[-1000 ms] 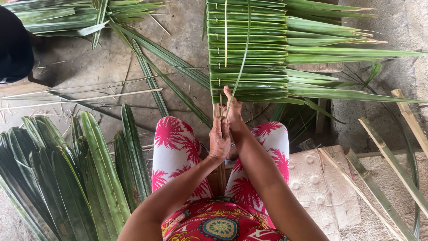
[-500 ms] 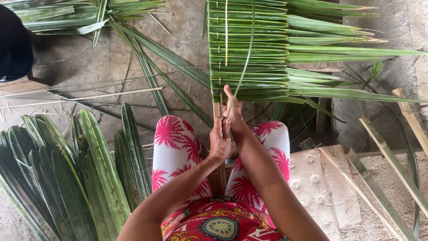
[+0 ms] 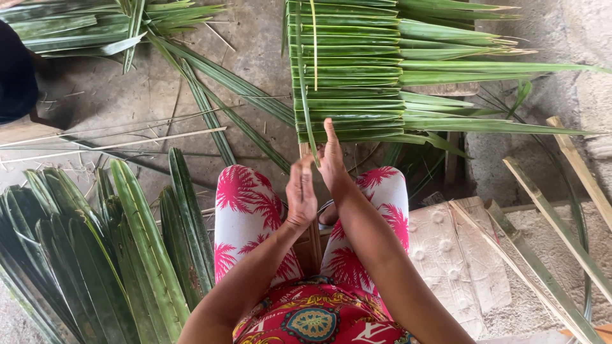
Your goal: Weaving palm leaves onto a wooden stick to create a thatched panel
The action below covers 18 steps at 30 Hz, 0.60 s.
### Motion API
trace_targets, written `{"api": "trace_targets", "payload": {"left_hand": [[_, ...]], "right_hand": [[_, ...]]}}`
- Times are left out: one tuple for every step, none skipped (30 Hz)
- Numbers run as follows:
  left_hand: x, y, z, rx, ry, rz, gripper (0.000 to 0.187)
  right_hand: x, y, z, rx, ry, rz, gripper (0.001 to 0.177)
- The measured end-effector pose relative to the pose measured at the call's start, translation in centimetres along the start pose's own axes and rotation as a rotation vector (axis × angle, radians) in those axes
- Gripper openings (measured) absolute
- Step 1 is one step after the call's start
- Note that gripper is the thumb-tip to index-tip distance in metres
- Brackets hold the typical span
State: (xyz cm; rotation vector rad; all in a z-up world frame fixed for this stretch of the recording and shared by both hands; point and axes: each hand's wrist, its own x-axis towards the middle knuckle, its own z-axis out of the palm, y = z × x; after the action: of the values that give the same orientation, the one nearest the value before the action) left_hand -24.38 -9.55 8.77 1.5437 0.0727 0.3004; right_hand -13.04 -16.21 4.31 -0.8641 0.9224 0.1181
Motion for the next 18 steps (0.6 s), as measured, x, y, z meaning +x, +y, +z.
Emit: {"api": "trace_targets", "payload": {"left_hand": [[0.3, 0.1, -0.2, -0.005, -0.003, 0.003, 0.035], [0.7, 0.3, -0.3, -0.028, 0.043, -0.003, 0.039], [1.0, 0.4, -0.5, -0.051, 0.090, -0.009, 0.044], [1.2, -1.6, -0.9, -0.056, 0.088, -0.007, 0.044], [1.5, -3.6, -1.4, -0.052, 0.146, -0.129, 0.043], [1.7, -5.6, -1.8, -0.049, 0.203, -0.252, 0.044], [1.8, -6.0, -2.1, -0.050, 0.203, -0.252, 0.044], [1.8, -6.3, -2.4, 0.012, 0.161, -0.363, 0.048], [2.0, -6.7, -2.7, 0.073, 0.120, -0.472, 0.053], [2.0, -7.5, -2.5, 0.070, 0.121, -0.470, 0.053], [2.0, -8.2, -2.4, 0.096, 0.076, -0.461, 0.052], [2.1, -9.0, -2.2, 0.122, 0.032, -0.452, 0.052], [1.9, -9.4, -2.1, 0.119, 0.035, -0.452, 0.052], [1.7, -9.8, -1.9, 0.159, 0.020, -0.459, 0.048], [1.5, -10.2, -1.7, 0.199, 0.005, -0.467, 0.044], [1.6, -9.9, -1.8, 0.195, 0.009, -0.467, 0.044], [1.7, -9.6, -2.1, 0.136, 0.002, -0.507, 0.041], [1.8, -9.3, -2.3, 0.076, -0.006, -0.547, 0.040]], "right_hand": [[2.8, 1.0, -1.4, 0.001, 0.001, -0.007, 0.093], [5.6, 2.0, -2.8, 0.131, -0.095, 0.026, 0.090], [8.4, 3.0, -4.2, 0.259, -0.192, 0.061, 0.087], [9.7, 2.9, -5.0, 0.259, -0.191, 0.055, 0.087], [10.9, 2.9, -5.8, 0.299, -0.156, 0.056, 0.088], [12.2, 3.0, -6.6, 0.338, -0.121, 0.057, 0.090], [12.2, 2.9, -6.8, 0.337, -0.121, 0.056, 0.090], [12.3, 2.7, -6.9, 0.345, -0.069, 0.024, 0.079], [12.4, 2.4, -6.9, 0.352, -0.018, -0.008, 0.068], [13.4, 2.6, -7.3, 0.350, -0.020, -0.011, 0.068], [14.3, 2.7, -7.7, 0.340, -0.004, -0.015, 0.066], [15.3, 2.8, -8.1, 0.330, 0.012, -0.020, 0.064], [16.0, 3.0, -8.3, 0.326, 0.011, -0.021, 0.064], [16.8, 3.3, -8.4, 0.341, 0.031, -0.032, 0.065], [17.5, 3.5, -8.5, 0.356, 0.051, -0.043, 0.065], [17.4, 3.4, -8.7, 0.351, 0.049, -0.044, 0.065], [17.3, 3.4, -8.7, 0.340, 0.031, -0.043, 0.063], [17.3, 3.4, -8.8, 0.329, 0.012, -0.042, 0.061]]}}
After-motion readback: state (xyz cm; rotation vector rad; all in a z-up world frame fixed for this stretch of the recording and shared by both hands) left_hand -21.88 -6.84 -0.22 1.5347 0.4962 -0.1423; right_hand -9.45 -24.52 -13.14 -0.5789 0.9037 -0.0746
